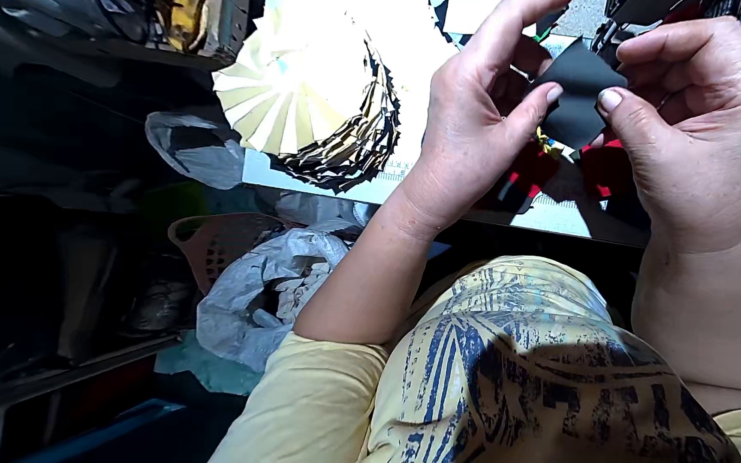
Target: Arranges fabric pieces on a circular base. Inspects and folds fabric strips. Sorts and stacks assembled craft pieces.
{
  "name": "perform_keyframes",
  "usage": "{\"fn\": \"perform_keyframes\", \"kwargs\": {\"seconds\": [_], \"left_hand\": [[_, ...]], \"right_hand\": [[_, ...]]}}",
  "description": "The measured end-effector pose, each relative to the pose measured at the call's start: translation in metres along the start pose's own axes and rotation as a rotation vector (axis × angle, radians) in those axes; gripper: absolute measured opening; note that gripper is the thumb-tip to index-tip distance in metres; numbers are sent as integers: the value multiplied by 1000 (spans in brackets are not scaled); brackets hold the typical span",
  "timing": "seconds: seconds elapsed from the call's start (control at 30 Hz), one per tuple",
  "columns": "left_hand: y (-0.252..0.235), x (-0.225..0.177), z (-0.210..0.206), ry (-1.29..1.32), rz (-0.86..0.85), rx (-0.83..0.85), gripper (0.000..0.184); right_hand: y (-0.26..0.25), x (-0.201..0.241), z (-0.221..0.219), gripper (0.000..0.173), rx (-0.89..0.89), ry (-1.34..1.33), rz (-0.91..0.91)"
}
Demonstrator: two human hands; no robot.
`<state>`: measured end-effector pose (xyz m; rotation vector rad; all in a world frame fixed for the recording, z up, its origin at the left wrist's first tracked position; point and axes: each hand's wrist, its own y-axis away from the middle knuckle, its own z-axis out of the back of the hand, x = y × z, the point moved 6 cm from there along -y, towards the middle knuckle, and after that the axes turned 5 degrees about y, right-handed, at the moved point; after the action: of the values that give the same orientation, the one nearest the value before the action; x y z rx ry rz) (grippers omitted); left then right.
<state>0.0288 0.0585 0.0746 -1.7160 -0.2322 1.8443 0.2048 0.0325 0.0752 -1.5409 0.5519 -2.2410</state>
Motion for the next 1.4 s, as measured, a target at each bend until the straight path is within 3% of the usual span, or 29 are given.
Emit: {"fn": "perform_keyframes", "kwargs": {"seconds": [0.13,0.33,0.57,0.77,0.93,1.23,1.4], "left_hand": [[-4,1,-1,-189,-39,47,42],[12,35,-13,-448,97,199,45],[15,44,-21,-529,129,260,48],[12,44,-20,-551,177,284,51],[12,44,-19,-616,162,261,52],[14,46,-12,-812,61,200,50],[17,39,-14,-824,34,207,38]], "right_hand": [[1,-3,-7,23,2,116,-24],[18,-37,-30,22,139,435,-149],[20,-34,-43,22,241,696,-166],[19,-20,-38,17,179,724,-67],[33,-24,-50,15,321,753,19],[54,-11,-63,22,367,921,65],[61,-6,-49,26,396,691,4]]}}
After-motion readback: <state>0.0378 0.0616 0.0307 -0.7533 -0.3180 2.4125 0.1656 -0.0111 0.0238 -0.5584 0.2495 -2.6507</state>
